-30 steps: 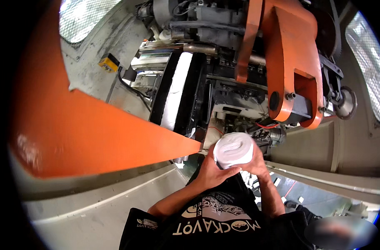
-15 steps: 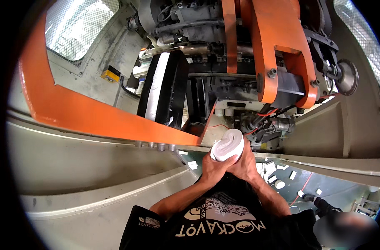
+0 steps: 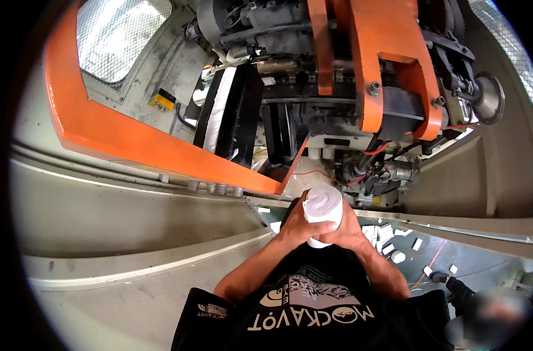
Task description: The person picks up white tissue rolls from a conveyor belt, inspects them by hand, stacks them, and places them into a machine. The person also opens a machine door and adjusts internal components while holding tissue rolls.
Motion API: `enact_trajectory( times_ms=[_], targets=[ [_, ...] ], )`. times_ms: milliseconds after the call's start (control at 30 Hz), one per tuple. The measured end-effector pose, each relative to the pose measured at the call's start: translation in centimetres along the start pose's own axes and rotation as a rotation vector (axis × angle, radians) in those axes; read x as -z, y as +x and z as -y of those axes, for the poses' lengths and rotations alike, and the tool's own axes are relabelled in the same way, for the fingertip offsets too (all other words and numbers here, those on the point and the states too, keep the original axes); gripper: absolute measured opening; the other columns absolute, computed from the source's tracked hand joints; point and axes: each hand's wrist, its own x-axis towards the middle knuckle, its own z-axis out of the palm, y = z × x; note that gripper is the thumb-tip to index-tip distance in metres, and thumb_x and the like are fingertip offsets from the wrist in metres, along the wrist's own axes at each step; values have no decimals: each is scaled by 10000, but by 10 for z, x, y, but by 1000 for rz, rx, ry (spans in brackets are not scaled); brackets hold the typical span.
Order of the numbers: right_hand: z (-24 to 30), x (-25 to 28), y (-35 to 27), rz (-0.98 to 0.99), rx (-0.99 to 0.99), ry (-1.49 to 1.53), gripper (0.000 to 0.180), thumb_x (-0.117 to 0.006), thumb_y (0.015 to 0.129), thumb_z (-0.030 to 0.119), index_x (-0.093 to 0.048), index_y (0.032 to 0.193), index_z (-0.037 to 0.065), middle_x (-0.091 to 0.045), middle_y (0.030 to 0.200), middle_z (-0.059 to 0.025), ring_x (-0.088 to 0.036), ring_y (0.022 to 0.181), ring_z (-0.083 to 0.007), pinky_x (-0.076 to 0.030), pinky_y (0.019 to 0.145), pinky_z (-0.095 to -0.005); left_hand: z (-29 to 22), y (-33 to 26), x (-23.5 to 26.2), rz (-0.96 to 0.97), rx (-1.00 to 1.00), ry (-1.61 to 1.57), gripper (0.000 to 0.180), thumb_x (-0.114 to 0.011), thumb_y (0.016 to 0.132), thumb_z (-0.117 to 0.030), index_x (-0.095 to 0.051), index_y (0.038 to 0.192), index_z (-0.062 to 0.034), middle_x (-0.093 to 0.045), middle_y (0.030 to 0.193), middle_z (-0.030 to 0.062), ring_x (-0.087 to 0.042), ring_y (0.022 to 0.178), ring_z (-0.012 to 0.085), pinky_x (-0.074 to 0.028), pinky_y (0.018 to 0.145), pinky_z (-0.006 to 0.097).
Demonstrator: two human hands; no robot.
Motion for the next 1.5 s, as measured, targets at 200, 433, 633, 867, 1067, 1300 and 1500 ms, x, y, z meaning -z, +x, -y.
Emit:
enact_trajectory(
  times_ms=[200, 433, 633, 867, 1067, 1300, 1500],
  targets=[
    [-9, -22, 12, 330, -140, 145, 860, -900, 718, 212, -439, 1407, -17, -580, 1307, -151, -565, 1233, -248, -445, 1076, -361, 62, -31, 26, -330, 105, -156, 720, -899, 728, -220, -531, 1297, 24, -645, 1203, 124, -622, 1113, 201, -503, 977, 356],
    [-40, -17, 56, 238, -267, -78, 657, -697, 950, 394, -530, 1371, -81, -664, 1240, -273, -678, 1133, -346, -529, 971, -399, 120, -58, 216, -988, 144, -637, 498, -763, 899, -261, -578, 1273, 11, -678, 1157, 115, -681, 1005, 218, -563, 902, 372],
    [-24, 8, 185, -356, 55, -25, 466, -680, 973, 196, -532, 1347, -41, -720, 1110, -186, -700, 1057, -243, -548, 911, -339, -53, 119, 263, -442, -49, -412, 524, -755, 904, -350, -597, 1250, 11, -690, 1136, 121, -686, 975, 211, -567, 882, 365],
    [7, 17, 330, -231, -21, 274, 712, -708, 952, 419, -444, 1437, -31, -612, 1335, -209, -581, 1265, -245, -476, 1025, -342, -82, 305, 230, -237, -19, -105, 633, -764, 888, -470, -601, 1248, 24, -703, 1112, 123, -680, 980, 202, -561, 871, 365],
    [3, 32, 370, -48, 81, -8, 821, -800, 835, 474, -489, 1395, -40, -663, 1224, -194, -640, 1115, -266, -498, 951, -353, -83, 322, 227, -131, 21, -11, 631, -744, 916, -434, -579, 1300, 38, -674, 1200, 145, -676, 1057, 239, -543, 919, 378],
    [-6, 32, 403, 22, -99, -279, 777, -902, 647, 507, -682, 1111, -75, -719, 1053, -211, -703, 946, -323, -540, 822, -384, -81, 326, 244, -118, 63, 45, 607, -709, 945, -426, -579, 1326, 28, -660, 1239, 147, -657, 1094, 223, -530, 916, 364],
    [20, 39, 398, 103, -128, -424, 703, -922, 601, 456, -707, 984, -93, -730, 973, -233, -718, 916, -324, -545, 811, -382, -68, 322, 236, -284, -62, 34, 649, -801, 874, -386, -580, 1317, 33, -663, 1215, 126, -634, 1070, 208, -501, 933, 357]
  ],
)
